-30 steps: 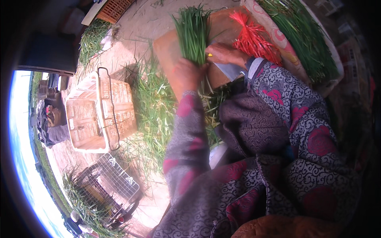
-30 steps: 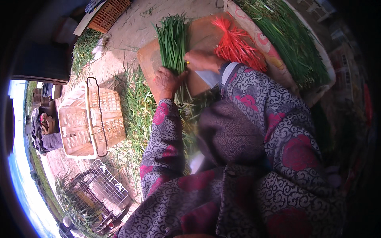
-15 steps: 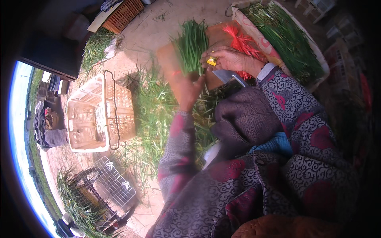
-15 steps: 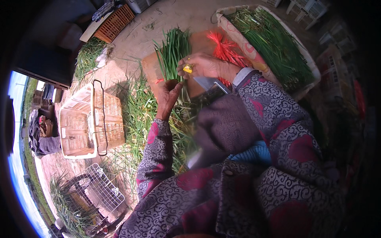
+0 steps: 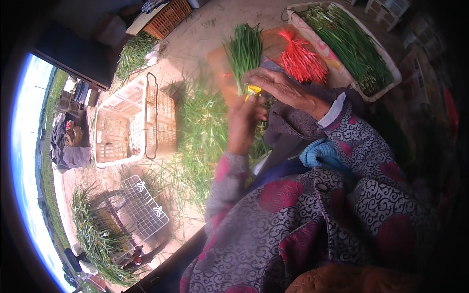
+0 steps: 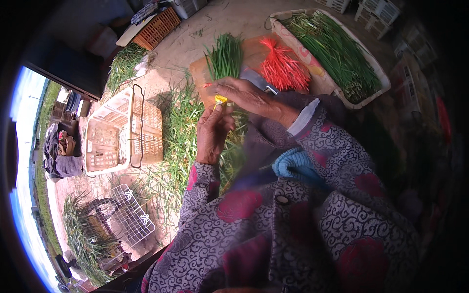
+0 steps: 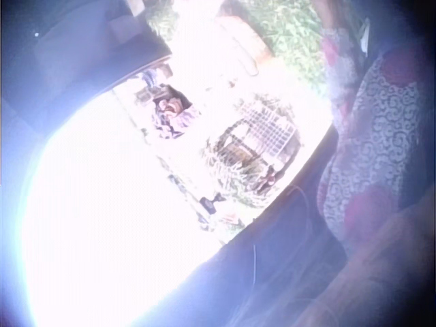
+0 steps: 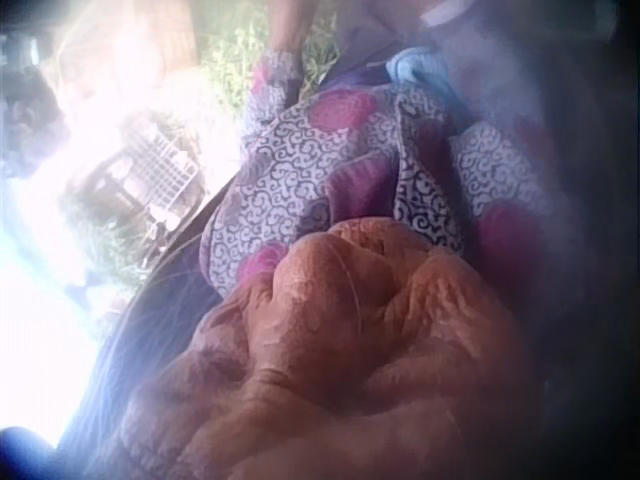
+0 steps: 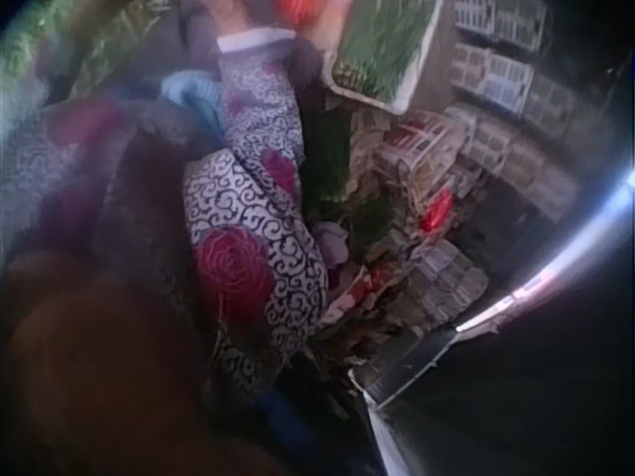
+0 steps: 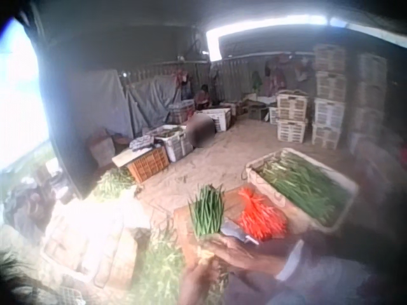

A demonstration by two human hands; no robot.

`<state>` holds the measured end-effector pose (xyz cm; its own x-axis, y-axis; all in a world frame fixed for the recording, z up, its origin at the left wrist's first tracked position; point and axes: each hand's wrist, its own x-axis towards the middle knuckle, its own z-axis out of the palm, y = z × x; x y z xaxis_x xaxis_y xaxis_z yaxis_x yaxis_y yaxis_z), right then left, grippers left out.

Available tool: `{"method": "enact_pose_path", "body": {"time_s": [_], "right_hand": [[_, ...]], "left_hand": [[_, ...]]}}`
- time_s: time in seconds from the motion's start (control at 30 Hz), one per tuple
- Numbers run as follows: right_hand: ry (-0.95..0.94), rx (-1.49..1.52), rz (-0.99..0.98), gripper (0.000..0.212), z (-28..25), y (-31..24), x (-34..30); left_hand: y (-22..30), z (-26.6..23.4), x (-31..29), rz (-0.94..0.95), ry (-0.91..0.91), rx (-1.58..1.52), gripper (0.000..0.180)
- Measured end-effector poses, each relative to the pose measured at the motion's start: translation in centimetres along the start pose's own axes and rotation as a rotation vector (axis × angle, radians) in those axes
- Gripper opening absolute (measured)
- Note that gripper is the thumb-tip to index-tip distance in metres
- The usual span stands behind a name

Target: The person gathers green onions from a pile, aligns the stalks together, and secures them into a bundle using a yellow tie before placing the finished bundle into a basket.

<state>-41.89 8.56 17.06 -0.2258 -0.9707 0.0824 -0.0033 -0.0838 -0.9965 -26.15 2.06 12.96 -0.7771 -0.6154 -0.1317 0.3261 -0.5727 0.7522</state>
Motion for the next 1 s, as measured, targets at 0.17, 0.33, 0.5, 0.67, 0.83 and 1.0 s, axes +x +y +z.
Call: {"method": "enact_pose_path", "body": {"time_s": [0.17, 0.33, 0.5, 0.67, 0.83, 1.0], "right_hand": [[0.064, -0.045, -0.095, 0.024, 1.1, 0.0, -3.8], [0.122, -0.141, -0.086, 0.017, 1.5, -0.1, -4.7], [0.083, -0.555, -0.209, 0.018, 1.4, -0.4, -5.6], [-0.001, -0.757, -0.220, 0.019, 1.9, -1.6, -7.1], [-0.171, -0.984, -0.158, 0.026, 1.9, -0.8, -8.3], [-0.317, -0.925, -0.091, 0.026, 0.3, -2.0, -9.5]], "left_hand": [[0.0, 0.4, -2.5, 0.057, 0.016, -0.020, 0.023], [0.1, 0.8, -3.7, 0.087, 0.000, 0.208, 0.022], [0.2, -0.4, -4.4, 0.252, 0.015, 0.558, 0.020], [0.0, -1.0, -4.9, 0.184, -0.027, 0.612, 0.011], [-1.8, -0.9, -6.0, 0.228, -0.058, 0.832, 0.011], [-3.3, 0.8, -6.9, 0.256, -0.128, 0.889, 0.006]]}}
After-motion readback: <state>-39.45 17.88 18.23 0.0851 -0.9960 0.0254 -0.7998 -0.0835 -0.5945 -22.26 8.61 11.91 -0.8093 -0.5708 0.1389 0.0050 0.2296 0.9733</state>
